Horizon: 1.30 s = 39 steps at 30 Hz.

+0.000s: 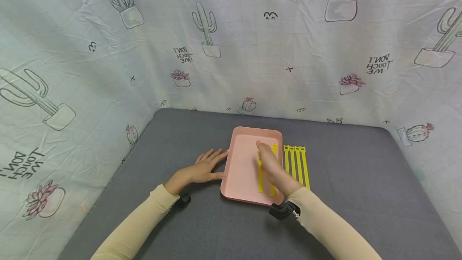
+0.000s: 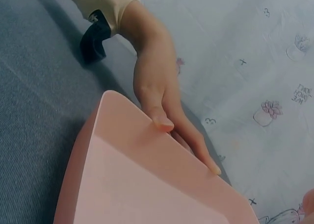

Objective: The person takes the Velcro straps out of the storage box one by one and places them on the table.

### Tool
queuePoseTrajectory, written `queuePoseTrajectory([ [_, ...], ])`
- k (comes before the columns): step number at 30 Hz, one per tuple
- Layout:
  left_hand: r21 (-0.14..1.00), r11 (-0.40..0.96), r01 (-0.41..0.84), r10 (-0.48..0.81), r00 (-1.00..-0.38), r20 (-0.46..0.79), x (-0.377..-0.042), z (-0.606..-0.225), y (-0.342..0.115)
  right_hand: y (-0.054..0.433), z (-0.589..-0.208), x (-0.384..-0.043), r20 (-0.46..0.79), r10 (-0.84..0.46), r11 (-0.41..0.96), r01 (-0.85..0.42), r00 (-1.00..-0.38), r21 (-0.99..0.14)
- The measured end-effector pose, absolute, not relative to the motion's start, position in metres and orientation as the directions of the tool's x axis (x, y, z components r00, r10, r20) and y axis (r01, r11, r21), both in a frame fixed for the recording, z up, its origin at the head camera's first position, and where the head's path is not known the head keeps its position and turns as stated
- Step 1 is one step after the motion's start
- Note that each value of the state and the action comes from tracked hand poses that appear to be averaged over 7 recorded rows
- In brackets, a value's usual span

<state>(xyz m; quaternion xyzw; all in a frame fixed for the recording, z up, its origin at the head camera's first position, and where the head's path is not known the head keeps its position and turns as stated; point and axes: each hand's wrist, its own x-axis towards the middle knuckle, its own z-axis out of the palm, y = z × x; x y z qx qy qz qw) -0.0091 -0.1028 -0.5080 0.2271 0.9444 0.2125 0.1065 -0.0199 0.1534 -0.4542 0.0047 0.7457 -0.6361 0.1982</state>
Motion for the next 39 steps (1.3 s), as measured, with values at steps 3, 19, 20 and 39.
queuePoseTrajectory([
  [3,0.448,0.808,0.383,0.473,-0.875,-0.104,-0.009,-0.508,-0.102,0.148,-0.455,-0.019,-0.291,-0.247,0.164,0.256,-0.924,-0.953],
  [19,0.438,0.817,0.374,0.465,-0.878,-0.116,-0.008,-0.506,-0.101,0.130,-0.460,-0.020,-0.271,-0.249,0.119,0.249,-0.930,-0.961],
  [20,0.438,0.818,0.374,0.464,-0.878,-0.117,-0.008,-0.506,-0.101,0.131,-0.460,-0.020,-0.270,-0.248,0.109,0.250,-0.930,-0.962],
  [39,0.452,0.811,0.372,0.465,-0.878,-0.111,-0.008,-0.505,-0.102,0.171,-0.434,-0.019,-0.318,-0.136,0.078,0.310,-0.938,-0.947],
])
